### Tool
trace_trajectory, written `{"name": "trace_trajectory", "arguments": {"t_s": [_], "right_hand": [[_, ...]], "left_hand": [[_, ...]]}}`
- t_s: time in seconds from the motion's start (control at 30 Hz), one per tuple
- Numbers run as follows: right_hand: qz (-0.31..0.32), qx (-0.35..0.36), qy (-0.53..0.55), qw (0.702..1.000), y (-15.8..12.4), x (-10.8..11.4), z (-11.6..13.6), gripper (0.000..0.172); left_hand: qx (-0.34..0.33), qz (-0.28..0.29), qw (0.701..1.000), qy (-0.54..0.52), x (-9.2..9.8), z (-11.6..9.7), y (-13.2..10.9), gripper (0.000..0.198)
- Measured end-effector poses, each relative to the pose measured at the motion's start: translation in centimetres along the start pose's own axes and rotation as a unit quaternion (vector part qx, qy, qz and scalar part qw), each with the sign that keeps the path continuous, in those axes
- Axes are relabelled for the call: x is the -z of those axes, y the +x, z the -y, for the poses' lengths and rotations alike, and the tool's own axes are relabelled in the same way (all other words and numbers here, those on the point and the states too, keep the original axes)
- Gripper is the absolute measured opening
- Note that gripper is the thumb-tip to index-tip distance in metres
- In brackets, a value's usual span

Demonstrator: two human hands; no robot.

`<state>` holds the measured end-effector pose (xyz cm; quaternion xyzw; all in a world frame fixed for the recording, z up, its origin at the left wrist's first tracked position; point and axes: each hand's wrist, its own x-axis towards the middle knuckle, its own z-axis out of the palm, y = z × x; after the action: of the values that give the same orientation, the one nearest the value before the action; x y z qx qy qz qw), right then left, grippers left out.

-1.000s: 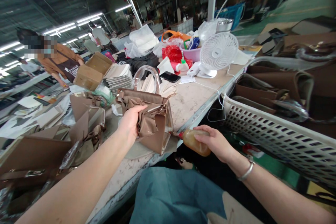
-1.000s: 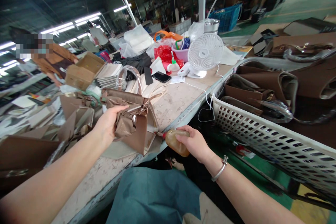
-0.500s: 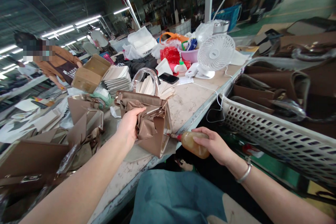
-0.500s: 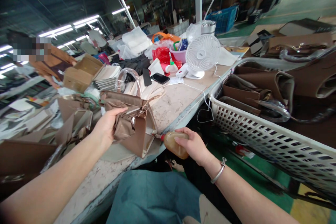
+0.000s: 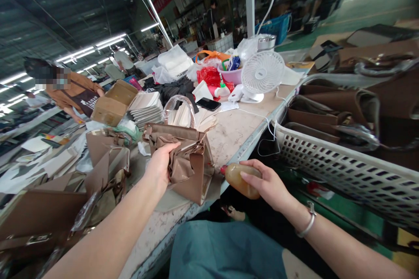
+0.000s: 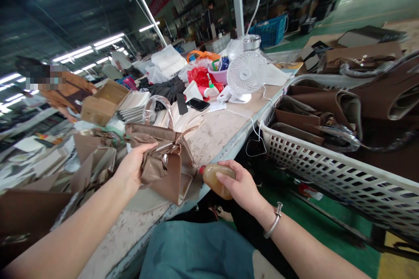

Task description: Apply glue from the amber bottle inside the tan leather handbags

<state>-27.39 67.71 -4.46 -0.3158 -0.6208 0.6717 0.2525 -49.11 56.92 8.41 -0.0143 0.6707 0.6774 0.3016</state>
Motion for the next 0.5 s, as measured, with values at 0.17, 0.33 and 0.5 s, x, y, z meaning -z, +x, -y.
{"name": "trace_trajectory", "arguments": {"t_s": [0.17, 0.33, 0.5], "right_hand": [[-0.036, -0.012, 0.124, 0.992, 0.1, -0.3, 1.7, 0.044], [-0.047, -0.045, 0.257, 0.964, 0.0, -1.2, 3.9, 0.05], [-0.061, -0.051, 0.334, 0.939, -0.2, -1.9, 5.6, 0.048]], "left_hand": [[-0.001, 0.002, 1.0, 0.001, 0.0, 0.1, 0.1, 0.011], [-0.009, 0.003, 1.0, 0.0, 0.1, 0.2, 0.4, 0.014], [0.001, 0.005, 1.0, 0.01, 0.3, 0.1, 0.6, 0.016]]}}
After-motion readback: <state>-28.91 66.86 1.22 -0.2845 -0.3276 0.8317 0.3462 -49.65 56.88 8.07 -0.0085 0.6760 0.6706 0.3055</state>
